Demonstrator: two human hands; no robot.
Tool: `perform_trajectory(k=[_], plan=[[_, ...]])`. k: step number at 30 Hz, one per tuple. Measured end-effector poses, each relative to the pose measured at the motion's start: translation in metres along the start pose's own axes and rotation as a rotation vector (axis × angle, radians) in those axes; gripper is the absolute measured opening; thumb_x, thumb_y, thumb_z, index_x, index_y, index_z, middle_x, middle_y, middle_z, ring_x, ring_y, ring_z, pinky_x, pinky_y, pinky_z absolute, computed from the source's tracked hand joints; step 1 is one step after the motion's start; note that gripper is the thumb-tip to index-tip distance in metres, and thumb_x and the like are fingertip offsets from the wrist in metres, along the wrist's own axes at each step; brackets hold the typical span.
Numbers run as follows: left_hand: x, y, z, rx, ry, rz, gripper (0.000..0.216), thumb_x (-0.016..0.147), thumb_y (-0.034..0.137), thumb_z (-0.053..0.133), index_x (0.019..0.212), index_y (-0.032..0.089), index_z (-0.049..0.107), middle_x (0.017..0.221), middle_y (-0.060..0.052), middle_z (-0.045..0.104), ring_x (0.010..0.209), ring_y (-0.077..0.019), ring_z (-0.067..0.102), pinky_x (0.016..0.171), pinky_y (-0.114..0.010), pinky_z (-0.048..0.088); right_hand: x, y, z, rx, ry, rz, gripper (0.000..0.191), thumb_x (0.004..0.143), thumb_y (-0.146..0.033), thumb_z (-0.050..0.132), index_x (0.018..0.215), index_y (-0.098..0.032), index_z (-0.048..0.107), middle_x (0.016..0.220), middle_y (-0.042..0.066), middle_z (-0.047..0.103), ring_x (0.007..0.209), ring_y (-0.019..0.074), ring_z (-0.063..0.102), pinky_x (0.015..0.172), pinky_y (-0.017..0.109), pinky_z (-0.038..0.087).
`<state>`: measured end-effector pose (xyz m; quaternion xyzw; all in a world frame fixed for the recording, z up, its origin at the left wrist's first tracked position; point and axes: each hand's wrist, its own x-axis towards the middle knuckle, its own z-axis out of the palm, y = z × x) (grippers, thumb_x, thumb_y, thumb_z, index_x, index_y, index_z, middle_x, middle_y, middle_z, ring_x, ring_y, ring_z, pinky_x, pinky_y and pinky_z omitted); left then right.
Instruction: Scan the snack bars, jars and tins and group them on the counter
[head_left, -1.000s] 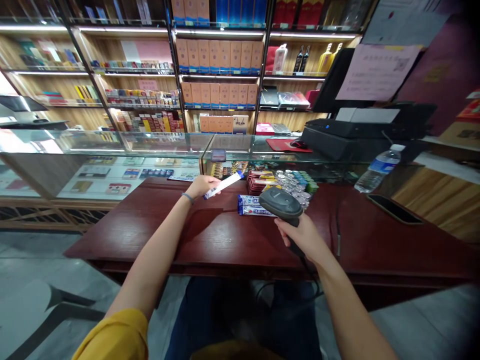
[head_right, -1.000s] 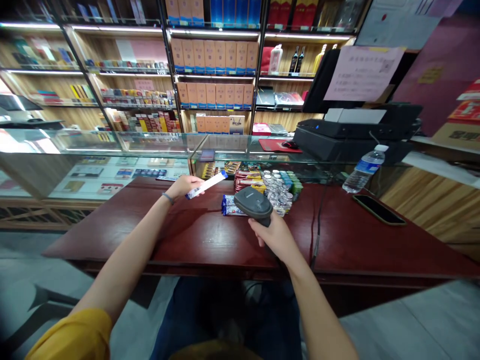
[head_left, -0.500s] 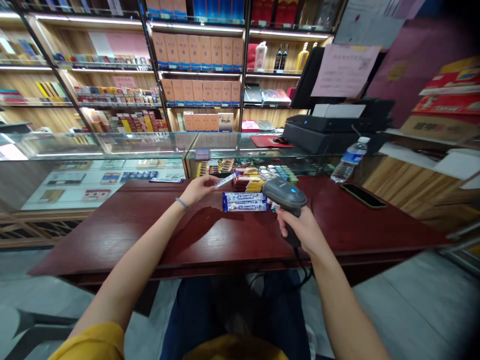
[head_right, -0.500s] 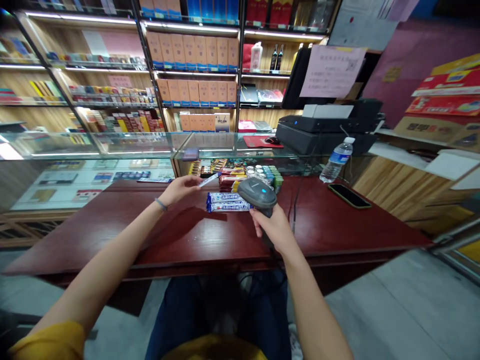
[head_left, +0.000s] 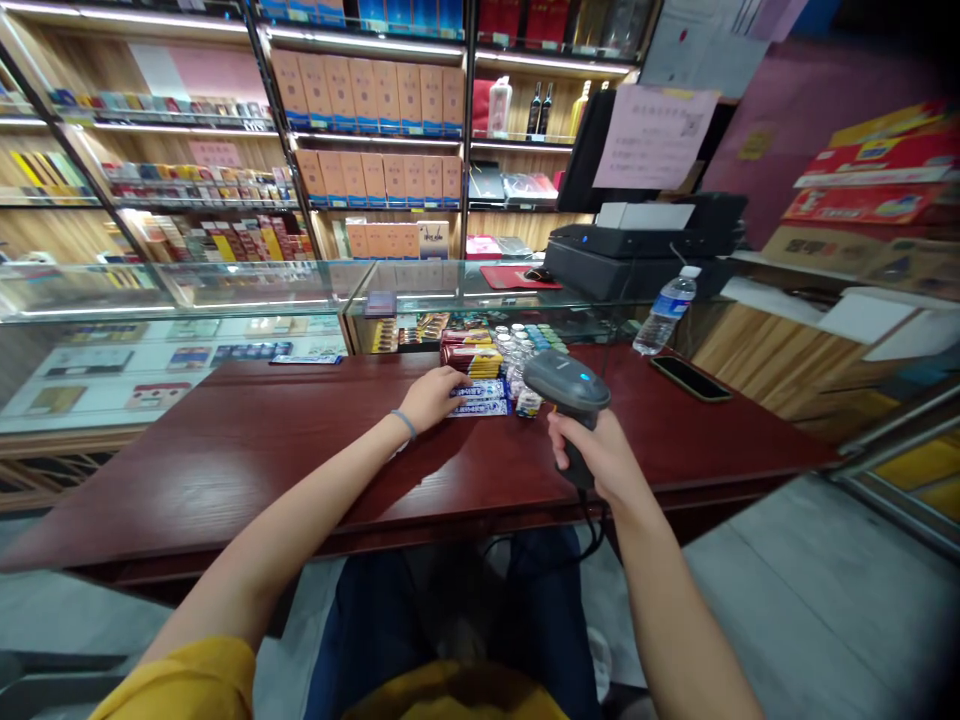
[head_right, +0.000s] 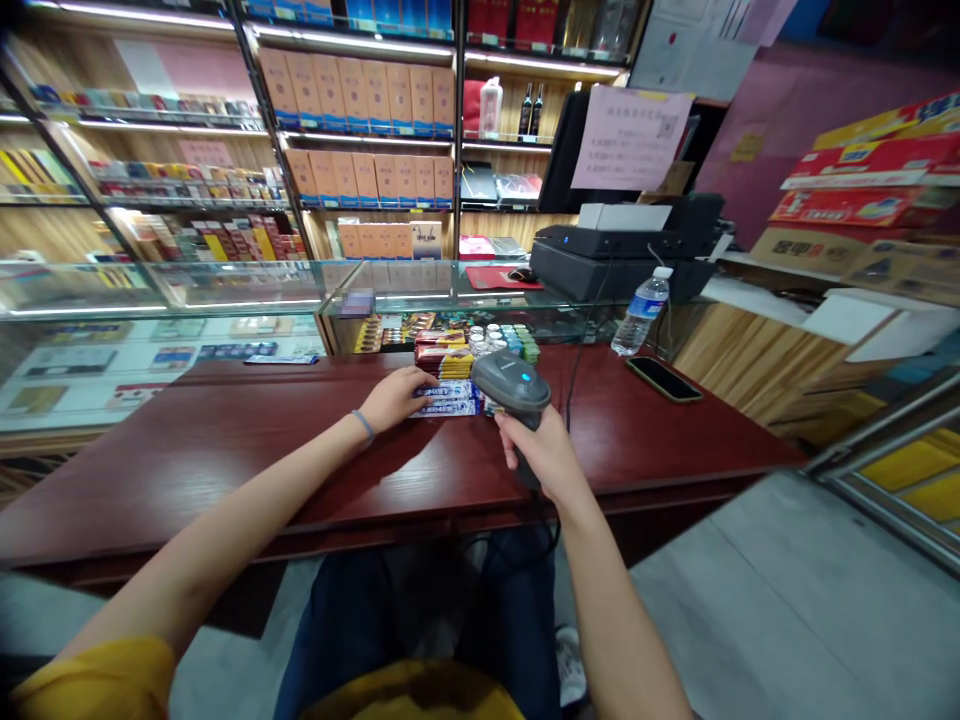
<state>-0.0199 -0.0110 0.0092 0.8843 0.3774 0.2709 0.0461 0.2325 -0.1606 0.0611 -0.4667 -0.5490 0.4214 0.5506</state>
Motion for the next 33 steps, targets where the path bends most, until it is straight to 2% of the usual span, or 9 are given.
perform_trajectory(k=[10,18,33], plan=[[-0.0022,-0.0003,0.0061,0.083,-0.023,-0.038,0.032,0.086,0.025,0.066,0.117,0.023,0.071,0.114,-0.009,0.070,0.108,-0.0259,0.063,0.098,-0.040,0.050,0.0013,0.0061,-0.0079,0.014,-0.014,0.032,0.032,0.080,-0.041,0.074,0.064,-0.021,0.056,0.049,-0.005,0.055,0.037,0.0099,0.048,0.040,0.023,0.039],[-0.0032,0.0002,0.0079,0.073,-0.011,-0.038,0.033,0.084,0.025,0.068,0.116,0.025,0.072,0.113,-0.008,0.070,0.109,-0.0267,0.062,0.098,-0.040,0.050,0.0025,0.0075,-0.0050,0.007,-0.004,0.019,0.031,0.080,-0.043,0.074,0.067,-0.021,0.056,0.050,-0.005,0.055,0.037,0.0106,0.048,0.041,0.024,0.039],[-0.0032,-0.0011,-0.0005,0.026,0.011,-0.031,0.029,0.085,0.028,0.072,0.113,0.023,0.073,0.112,-0.008,0.071,0.107,-0.0260,0.063,0.099,-0.040,0.050,0.0052,0.0094,-0.0017,0.012,-0.011,0.008,0.034,0.081,-0.040,0.075,0.062,-0.020,0.056,0.050,-0.004,0.055,0.036,0.0095,0.049,0.039,0.023,0.039]])
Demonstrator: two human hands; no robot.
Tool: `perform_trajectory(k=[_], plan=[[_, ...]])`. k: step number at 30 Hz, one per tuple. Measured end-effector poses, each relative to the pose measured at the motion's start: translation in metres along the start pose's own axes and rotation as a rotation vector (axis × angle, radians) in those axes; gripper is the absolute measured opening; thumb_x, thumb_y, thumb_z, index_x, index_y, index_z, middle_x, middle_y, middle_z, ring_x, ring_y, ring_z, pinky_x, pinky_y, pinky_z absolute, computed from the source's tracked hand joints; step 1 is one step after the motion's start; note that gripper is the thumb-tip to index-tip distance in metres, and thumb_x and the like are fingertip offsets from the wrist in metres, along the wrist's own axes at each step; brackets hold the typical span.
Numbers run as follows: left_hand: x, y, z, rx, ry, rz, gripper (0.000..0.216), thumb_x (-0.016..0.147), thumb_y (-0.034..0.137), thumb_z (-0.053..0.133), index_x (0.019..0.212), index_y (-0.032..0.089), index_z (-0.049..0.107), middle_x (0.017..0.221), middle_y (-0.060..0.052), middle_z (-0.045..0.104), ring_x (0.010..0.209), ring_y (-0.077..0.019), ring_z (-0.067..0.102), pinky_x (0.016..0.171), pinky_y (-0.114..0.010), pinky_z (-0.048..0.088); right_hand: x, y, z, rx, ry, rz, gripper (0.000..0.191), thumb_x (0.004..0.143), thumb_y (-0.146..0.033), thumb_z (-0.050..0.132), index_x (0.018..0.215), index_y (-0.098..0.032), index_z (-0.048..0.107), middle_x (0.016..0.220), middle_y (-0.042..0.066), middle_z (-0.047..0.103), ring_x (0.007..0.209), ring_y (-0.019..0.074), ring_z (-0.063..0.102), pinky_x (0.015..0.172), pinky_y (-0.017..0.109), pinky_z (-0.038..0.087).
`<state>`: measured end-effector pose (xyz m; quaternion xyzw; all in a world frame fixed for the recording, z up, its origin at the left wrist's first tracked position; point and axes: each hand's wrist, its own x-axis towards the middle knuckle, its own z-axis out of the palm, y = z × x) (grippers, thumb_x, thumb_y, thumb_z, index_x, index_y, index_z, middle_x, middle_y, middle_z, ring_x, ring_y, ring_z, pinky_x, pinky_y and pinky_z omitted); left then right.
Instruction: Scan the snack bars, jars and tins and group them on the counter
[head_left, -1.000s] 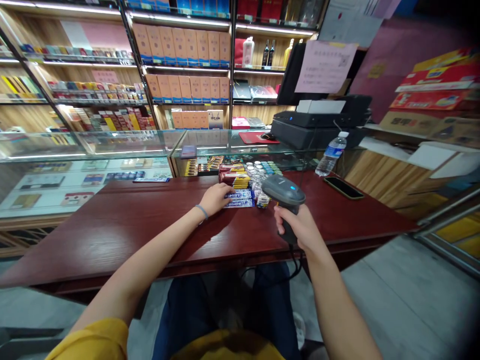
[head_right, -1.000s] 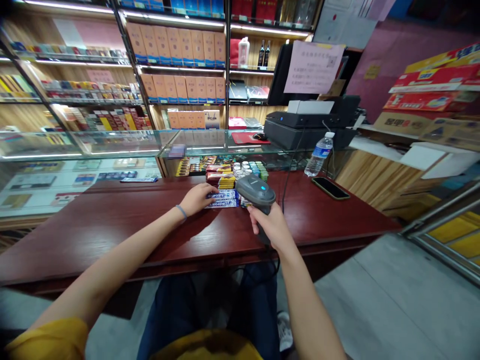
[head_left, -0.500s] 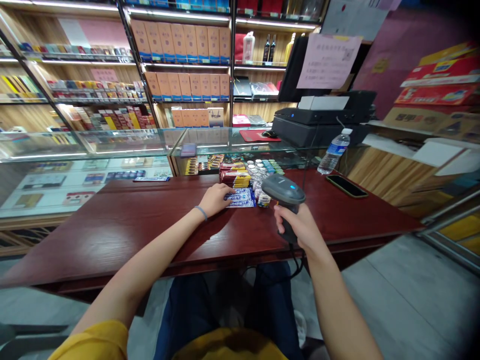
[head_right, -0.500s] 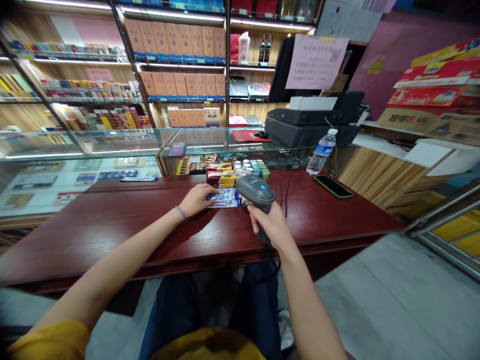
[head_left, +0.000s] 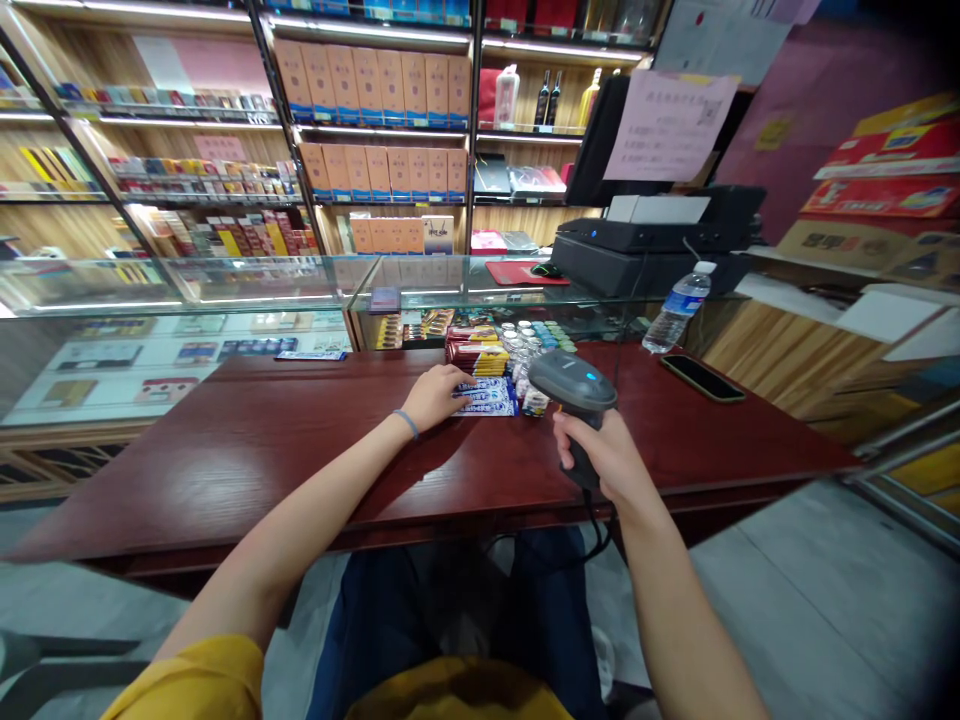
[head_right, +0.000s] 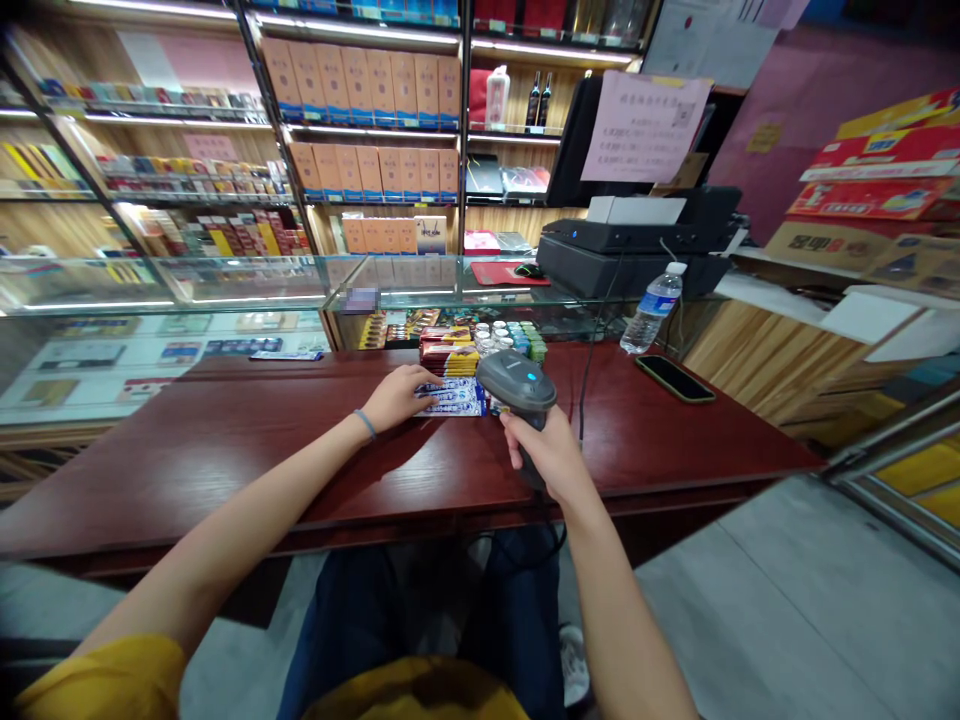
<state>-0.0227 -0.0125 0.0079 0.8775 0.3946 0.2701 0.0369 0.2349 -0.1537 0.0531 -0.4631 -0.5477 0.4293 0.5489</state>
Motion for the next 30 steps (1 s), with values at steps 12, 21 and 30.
perform_trajectory(k=[12,21,30], plan=[[-0.043,-0.078,-0.078,0.091,0.282,-0.130,0.020,0.095,0.031,0.060,0.109,0.021,0.071,0.108,-0.007,0.071,0.106,-0.0222,0.064,0.099,-0.037,0.051,0.009,0.004,0.016,-0.006,-0.046,0.004,0.031,0.083,-0.038,0.074,0.063,-0.019,0.058,0.051,-0.004,0.055,0.037,0.0099,0.049,0.039,0.023,0.039],[-0.106,-0.186,-0.115,0.266,0.290,-0.502,0.026,0.089,0.023,0.059,0.112,0.018,0.071,0.112,-0.011,0.070,0.110,-0.0253,0.063,0.103,-0.038,0.049,0.024,-0.003,0.052,-0.016,-0.133,0.006,0.035,0.084,-0.039,0.074,0.062,-0.019,0.056,0.053,-0.003,0.055,0.039,0.0093,0.050,0.042,0.023,0.038],[-0.123,-0.246,-0.114,0.338,0.179,-0.753,0.039,0.089,0.021,0.055,0.126,0.015,0.067,0.128,-0.016,0.065,0.122,-0.0287,0.061,0.110,-0.040,0.047,0.033,0.002,0.063,-0.079,-0.178,0.002,0.039,0.085,-0.044,0.073,0.058,-0.021,0.056,0.051,-0.003,0.055,0.040,0.0105,0.050,0.045,0.025,0.039]])
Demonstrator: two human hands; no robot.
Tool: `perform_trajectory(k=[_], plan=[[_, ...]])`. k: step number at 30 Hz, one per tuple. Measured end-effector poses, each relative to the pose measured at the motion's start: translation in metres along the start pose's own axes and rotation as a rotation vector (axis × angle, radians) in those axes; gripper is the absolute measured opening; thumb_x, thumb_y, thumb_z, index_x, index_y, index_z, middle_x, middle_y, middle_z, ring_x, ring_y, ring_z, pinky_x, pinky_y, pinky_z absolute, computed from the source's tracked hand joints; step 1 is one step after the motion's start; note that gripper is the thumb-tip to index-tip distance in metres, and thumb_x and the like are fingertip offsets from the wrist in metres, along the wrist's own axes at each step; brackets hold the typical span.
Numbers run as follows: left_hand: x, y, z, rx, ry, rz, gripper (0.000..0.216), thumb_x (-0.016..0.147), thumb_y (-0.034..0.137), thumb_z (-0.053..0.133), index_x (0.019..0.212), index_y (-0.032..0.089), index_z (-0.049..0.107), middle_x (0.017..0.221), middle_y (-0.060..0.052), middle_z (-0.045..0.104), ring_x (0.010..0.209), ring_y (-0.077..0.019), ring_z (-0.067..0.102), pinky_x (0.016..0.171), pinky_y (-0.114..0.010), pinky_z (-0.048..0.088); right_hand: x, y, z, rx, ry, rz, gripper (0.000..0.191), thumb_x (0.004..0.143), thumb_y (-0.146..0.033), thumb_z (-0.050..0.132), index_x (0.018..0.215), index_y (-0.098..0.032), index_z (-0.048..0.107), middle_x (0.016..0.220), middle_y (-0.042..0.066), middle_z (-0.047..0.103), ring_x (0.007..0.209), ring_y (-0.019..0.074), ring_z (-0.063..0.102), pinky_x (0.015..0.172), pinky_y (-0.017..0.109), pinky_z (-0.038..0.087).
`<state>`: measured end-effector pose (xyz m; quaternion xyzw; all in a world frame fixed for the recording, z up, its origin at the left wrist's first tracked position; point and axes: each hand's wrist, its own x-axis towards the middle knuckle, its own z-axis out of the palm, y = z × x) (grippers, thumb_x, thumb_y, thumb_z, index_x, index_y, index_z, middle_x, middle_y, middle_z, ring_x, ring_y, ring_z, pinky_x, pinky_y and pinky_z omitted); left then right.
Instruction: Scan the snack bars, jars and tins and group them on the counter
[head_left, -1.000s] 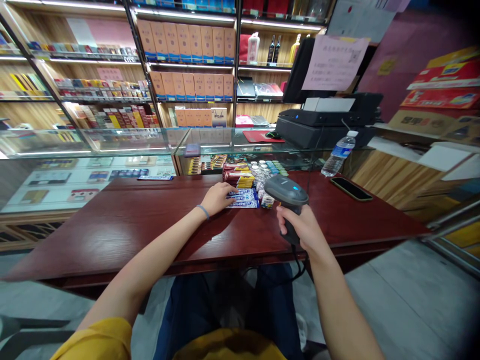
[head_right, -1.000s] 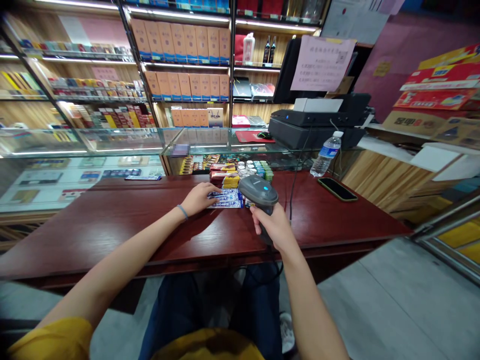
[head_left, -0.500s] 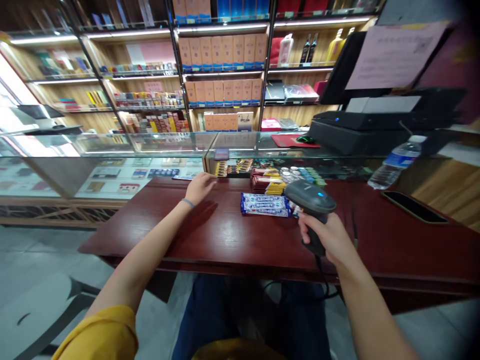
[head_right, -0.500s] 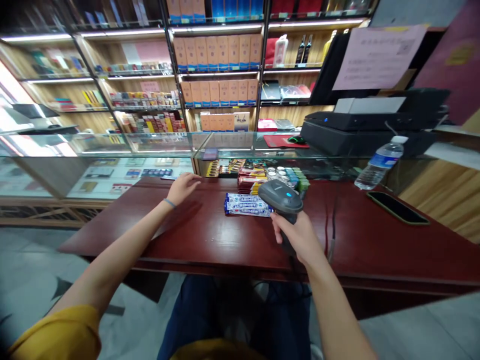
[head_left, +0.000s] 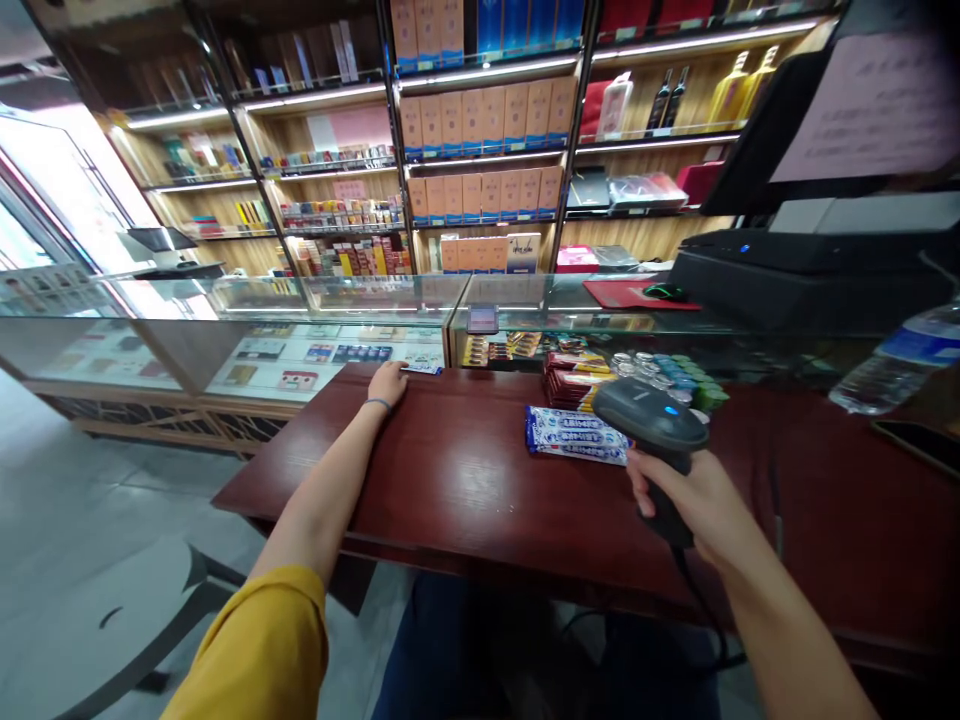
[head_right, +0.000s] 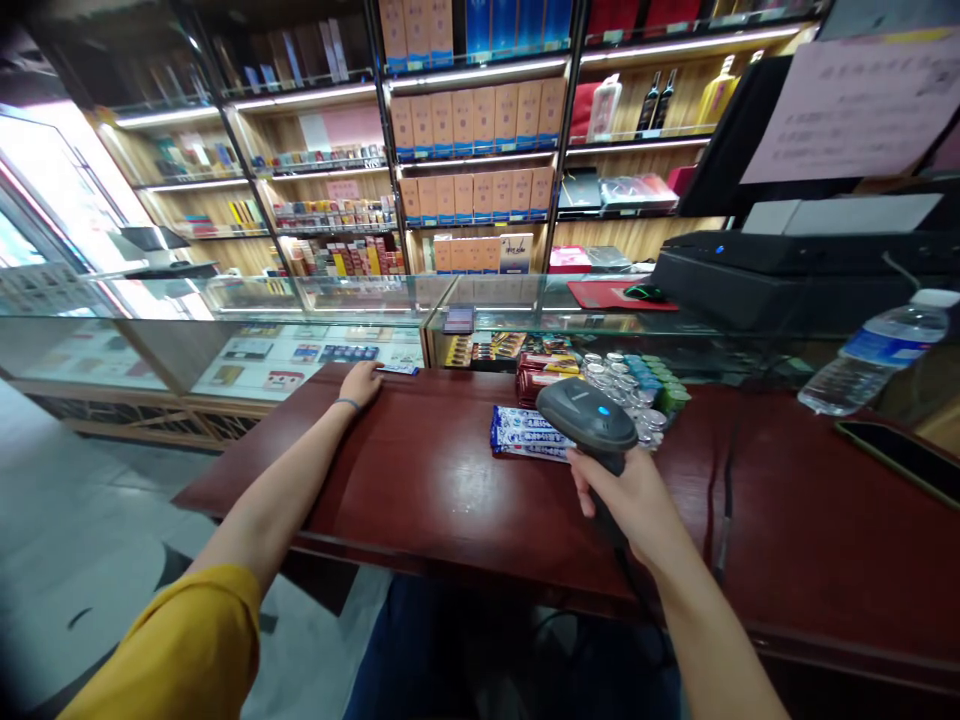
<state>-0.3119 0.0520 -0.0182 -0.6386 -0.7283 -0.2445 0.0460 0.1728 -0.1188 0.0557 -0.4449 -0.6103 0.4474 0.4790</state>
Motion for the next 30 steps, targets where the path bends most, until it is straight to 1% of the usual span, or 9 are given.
perform_trajectory(k=[4,7,11,14,17,22,24,27,30], plan=[[0.010,-0.002,0.008,0.039,-0.049,0.041,0.047,0.090,0.017,0.050,0.135,0.014,0.061,0.138,-0.016,0.060,0.128,-0.0278,0.058,0.113,-0.038,0.044,0.002,0.000,0.002,0.005,0.022,0.014,0.040,0.085,-0.044,0.073,0.058,-0.021,0.056,0.051,-0.003,0.055,0.040,0.0103,0.050,0.045,0.024,0.039],[0.017,-0.002,0.013,0.073,-0.087,0.076,0.056,0.089,0.013,0.046,0.145,0.014,0.053,0.150,-0.015,0.053,0.140,-0.0264,0.048,0.117,-0.038,0.040,0.002,-0.003,0.003,-0.005,0.039,0.010,0.040,0.085,-0.043,0.074,0.057,-0.020,0.056,0.050,-0.003,0.054,0.040,0.0097,0.049,0.045,0.024,0.038],[0.019,0.000,0.017,0.140,-0.184,0.026,0.062,0.092,0.017,0.042,0.154,0.018,0.042,0.159,-0.014,0.043,0.150,-0.0324,0.035,0.120,-0.055,0.032,0.000,-0.005,0.005,0.005,0.048,0.016,0.039,0.084,-0.043,0.074,0.058,-0.020,0.056,0.052,-0.003,0.055,0.040,0.0097,0.050,0.045,0.024,0.037],[0.018,0.002,0.017,0.161,-0.219,0.005,0.061,0.094,0.020,0.040,0.155,0.018,0.039,0.156,-0.016,0.047,0.148,-0.0336,0.037,0.120,-0.061,0.028,0.000,-0.006,0.007,0.011,0.055,0.022,0.038,0.083,-0.043,0.074,0.060,-0.020,0.057,0.052,-0.003,0.054,0.039,0.0099,0.049,0.044,0.024,0.037],[0.017,0.003,0.014,0.167,-0.183,0.001,0.055,0.095,0.023,0.041,0.150,0.017,0.048,0.146,-0.017,0.057,0.139,-0.0321,0.049,0.119,-0.059,0.030,0.000,-0.007,0.008,0.018,0.063,0.030,0.036,0.083,-0.043,0.075,0.061,-0.020,0.057,0.052,-0.003,0.054,0.039,0.0102,0.049,0.043,0.024,0.036],[0.016,0.000,0.005,0.130,-0.163,0.080,0.036,0.091,0.026,0.053,0.120,0.020,0.073,0.127,-0.014,0.070,0.121,-0.0305,0.064,0.111,-0.044,0.044,-0.002,-0.009,0.006,-0.003,0.053,0.012,0.039,0.085,-0.041,0.072,0.056,-0.020,0.055,0.049,-0.003,0.053,0.040,0.0098,0.048,0.046,0.024,0.037],[0.013,-0.001,0.001,0.104,-0.174,0.145,0.033,0.090,0.026,0.054,0.115,0.020,0.076,0.122,-0.014,0.072,0.115,-0.0294,0.067,0.104,-0.039,0.049,-0.003,-0.009,0.006,-0.003,0.051,0.007,0.039,0.085,-0.041,0.071,0.056,-0.020,0.055,0.049,-0.003,0.053,0.040,0.0100,0.048,0.046,0.024,0.038],[0.006,0.001,-0.006,0.100,-0.170,0.241,0.031,0.092,0.027,0.053,0.111,0.021,0.077,0.119,-0.013,0.073,0.111,-0.0283,0.068,0.099,-0.036,0.051,-0.005,-0.008,0.006,0.015,0.052,0.013,0.038,0.084,-0.042,0.073,0.058,-0.020,0.055,0.051,-0.003,0.053,0.040,0.0104,0.048,0.045,0.025,0.038],[-0.003,0.008,-0.011,0.149,-0.165,0.255,0.028,0.094,0.030,0.052,0.106,0.024,0.077,0.118,-0.012,0.073,0.107,-0.0263,0.070,0.094,-0.034,0.052,-0.005,-0.008,0.005,0.047,0.048,0.026,0.037,0.081,-0.044,0.076,0.060,-0.020,0.056,0.053,-0.002,0.055,0.039,0.0108,0.049,0.042,0.025,0.038]])
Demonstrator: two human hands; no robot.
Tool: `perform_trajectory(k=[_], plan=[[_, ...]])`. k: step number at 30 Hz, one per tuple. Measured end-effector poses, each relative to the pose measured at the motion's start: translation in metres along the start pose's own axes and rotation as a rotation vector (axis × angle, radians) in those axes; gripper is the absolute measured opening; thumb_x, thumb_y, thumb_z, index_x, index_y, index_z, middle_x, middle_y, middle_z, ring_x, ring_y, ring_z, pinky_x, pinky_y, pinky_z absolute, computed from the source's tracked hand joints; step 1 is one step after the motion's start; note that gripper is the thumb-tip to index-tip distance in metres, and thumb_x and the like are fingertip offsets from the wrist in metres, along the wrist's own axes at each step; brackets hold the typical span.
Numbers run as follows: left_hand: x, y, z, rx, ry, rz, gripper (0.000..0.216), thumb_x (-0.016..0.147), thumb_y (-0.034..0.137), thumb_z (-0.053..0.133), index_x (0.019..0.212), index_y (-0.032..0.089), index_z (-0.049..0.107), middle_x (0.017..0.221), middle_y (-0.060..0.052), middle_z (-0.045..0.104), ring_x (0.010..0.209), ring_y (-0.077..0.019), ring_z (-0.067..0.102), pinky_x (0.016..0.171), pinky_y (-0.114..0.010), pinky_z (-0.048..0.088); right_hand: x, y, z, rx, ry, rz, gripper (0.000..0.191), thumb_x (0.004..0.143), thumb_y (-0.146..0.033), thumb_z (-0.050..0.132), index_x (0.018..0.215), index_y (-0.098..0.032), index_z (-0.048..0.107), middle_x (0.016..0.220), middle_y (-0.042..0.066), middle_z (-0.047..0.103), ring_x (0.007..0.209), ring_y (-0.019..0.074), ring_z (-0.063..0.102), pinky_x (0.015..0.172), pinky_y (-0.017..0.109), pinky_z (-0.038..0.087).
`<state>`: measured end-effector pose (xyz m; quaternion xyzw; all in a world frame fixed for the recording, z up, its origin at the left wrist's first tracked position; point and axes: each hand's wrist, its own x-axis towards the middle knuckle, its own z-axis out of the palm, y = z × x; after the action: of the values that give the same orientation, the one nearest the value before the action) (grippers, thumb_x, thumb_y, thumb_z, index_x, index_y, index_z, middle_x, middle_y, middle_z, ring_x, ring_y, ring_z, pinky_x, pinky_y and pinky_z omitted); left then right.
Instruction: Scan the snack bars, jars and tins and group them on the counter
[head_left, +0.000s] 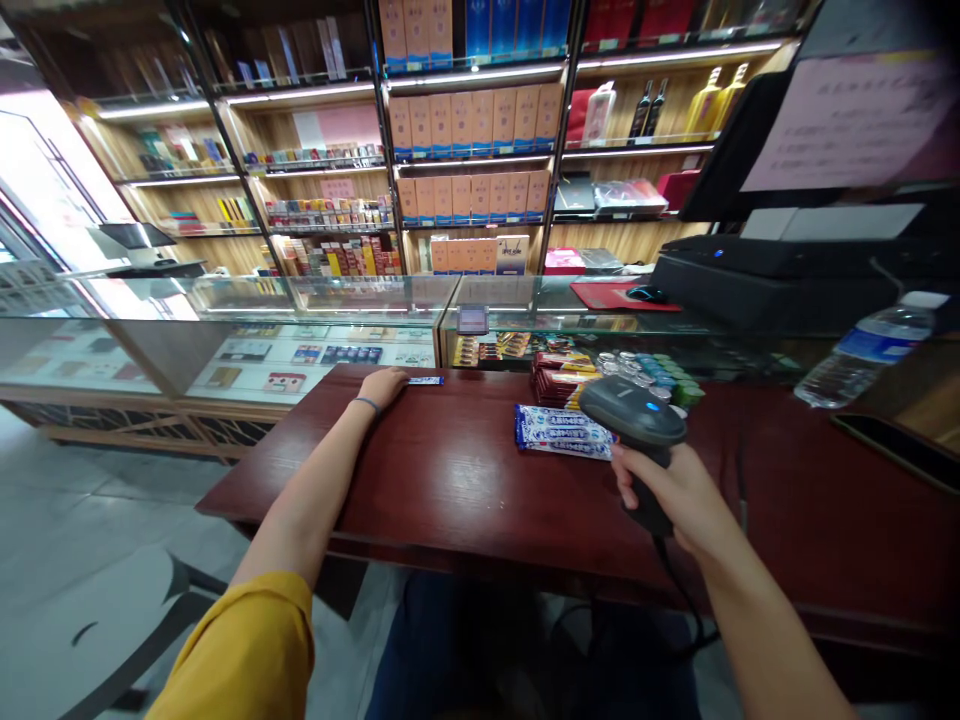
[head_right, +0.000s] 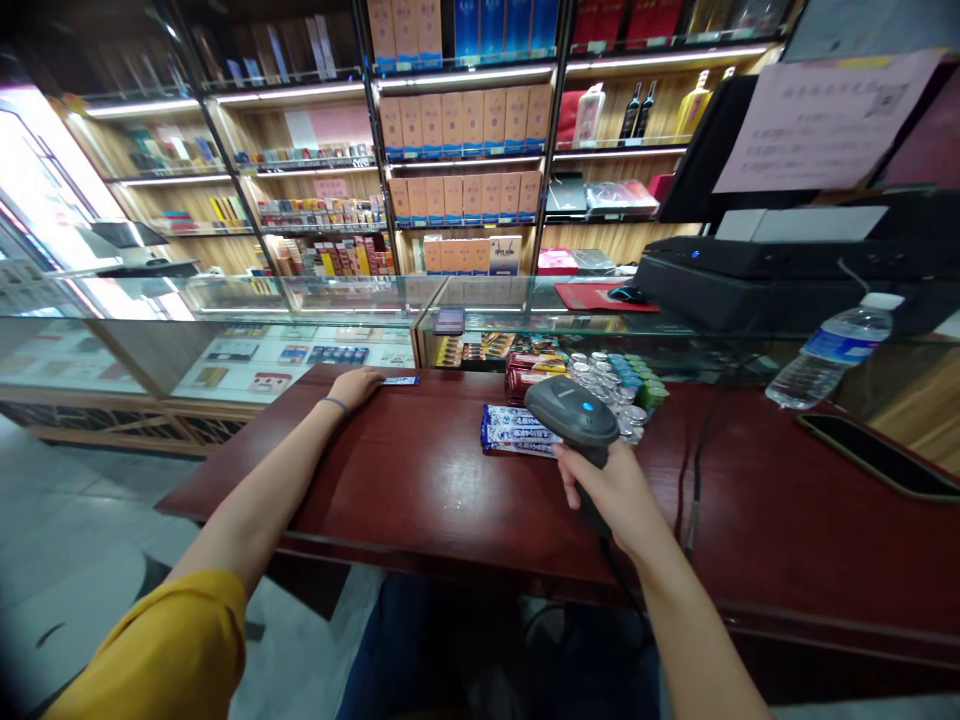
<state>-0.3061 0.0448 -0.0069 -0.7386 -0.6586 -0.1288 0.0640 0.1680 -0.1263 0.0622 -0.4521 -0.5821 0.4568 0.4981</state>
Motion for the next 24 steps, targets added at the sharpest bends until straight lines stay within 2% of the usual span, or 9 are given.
perform_trajectory(k=[8,14,19,24], plan=[[-0.018,0.026,-0.014,0.027,-0.003,-0.057,0.032,0.098,0.035,0.045,0.101,0.022,0.075,0.111,-0.014,0.074,0.100,-0.0273,0.070,0.085,-0.033,0.051,-0.008,-0.006,-0.006,0.017,-0.013,-0.014,0.035,0.081,-0.043,0.078,0.064,-0.020,0.057,0.053,-0.003,0.056,0.039,0.0107,0.050,0.042,0.025,0.039],[-0.016,0.063,-0.037,-0.256,-0.011,-0.119,0.039,0.094,0.039,0.046,0.096,0.018,0.079,0.092,-0.010,0.077,0.087,-0.0258,0.070,0.075,-0.029,0.049,-0.014,-0.005,-0.008,0.024,-0.024,-0.056,0.033,0.084,-0.040,0.074,0.064,-0.020,0.056,0.052,-0.004,0.055,0.039,0.0100,0.049,0.042,0.024,0.038],[-0.015,0.104,-0.064,-0.490,-0.023,-0.047,0.044,0.088,0.049,0.051,0.094,0.016,0.080,0.081,-0.004,0.076,0.075,-0.0201,0.065,0.065,-0.025,0.044,-0.017,-0.001,-0.013,0.022,-0.025,-0.052,0.034,0.082,-0.043,0.076,0.068,-0.021,0.055,0.053,-0.005,0.055,0.039,0.0104,0.050,0.041,0.024,0.038],[-0.015,0.144,-0.080,-0.627,-0.021,0.035,0.052,0.084,0.058,0.054,0.096,0.014,0.080,0.077,-0.003,0.073,0.068,-0.0171,0.060,0.058,-0.024,0.039,-0.023,0.000,-0.017,0.018,-0.037,-0.050,0.034,0.083,-0.044,0.076,0.071,-0.021,0.054,0.052,-0.005,0.056,0.038,0.0103,0.050,0.042,0.024,0.039]])
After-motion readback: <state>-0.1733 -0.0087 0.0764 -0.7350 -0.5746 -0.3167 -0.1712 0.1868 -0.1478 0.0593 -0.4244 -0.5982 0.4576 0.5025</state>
